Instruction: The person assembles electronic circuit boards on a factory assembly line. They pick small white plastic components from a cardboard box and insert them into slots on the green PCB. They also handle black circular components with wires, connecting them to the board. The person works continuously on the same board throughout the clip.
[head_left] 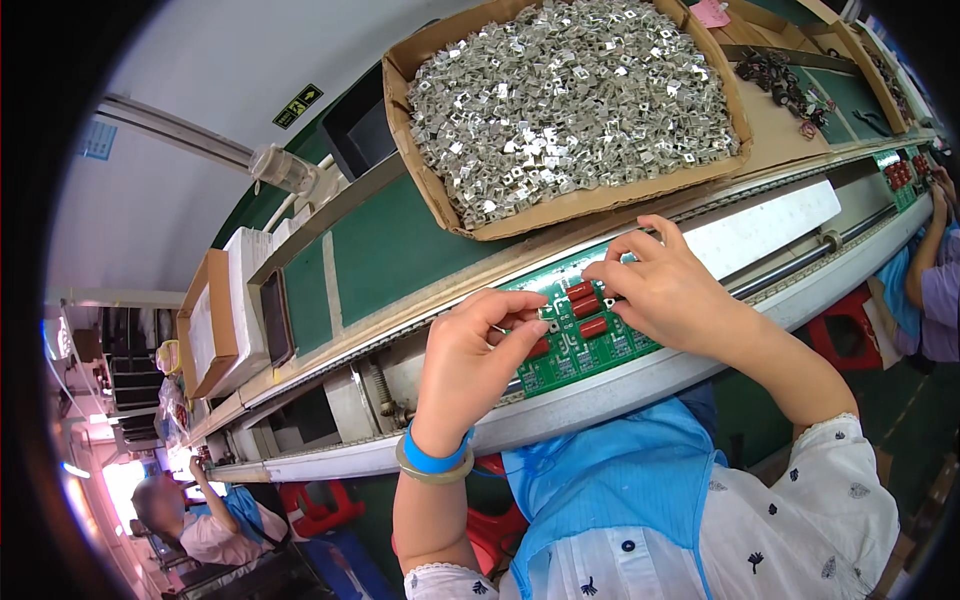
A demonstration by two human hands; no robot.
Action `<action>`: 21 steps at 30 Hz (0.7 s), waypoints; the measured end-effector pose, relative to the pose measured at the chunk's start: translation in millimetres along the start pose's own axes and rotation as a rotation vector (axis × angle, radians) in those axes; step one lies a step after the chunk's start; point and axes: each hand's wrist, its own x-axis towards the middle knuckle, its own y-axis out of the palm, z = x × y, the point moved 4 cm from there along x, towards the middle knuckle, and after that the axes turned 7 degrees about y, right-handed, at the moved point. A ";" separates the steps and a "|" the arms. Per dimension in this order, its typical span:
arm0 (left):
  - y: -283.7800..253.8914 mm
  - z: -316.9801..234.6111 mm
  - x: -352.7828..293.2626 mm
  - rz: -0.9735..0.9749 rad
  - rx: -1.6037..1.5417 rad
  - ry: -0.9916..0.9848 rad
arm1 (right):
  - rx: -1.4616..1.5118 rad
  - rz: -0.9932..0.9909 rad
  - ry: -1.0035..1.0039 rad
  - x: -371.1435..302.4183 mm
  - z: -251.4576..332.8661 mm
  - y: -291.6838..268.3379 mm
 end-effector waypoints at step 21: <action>27.7 2.4 9.8 0.103 0.651 0.334 | 0.029 -0.030 0.046 -0.9 1.0 -6.6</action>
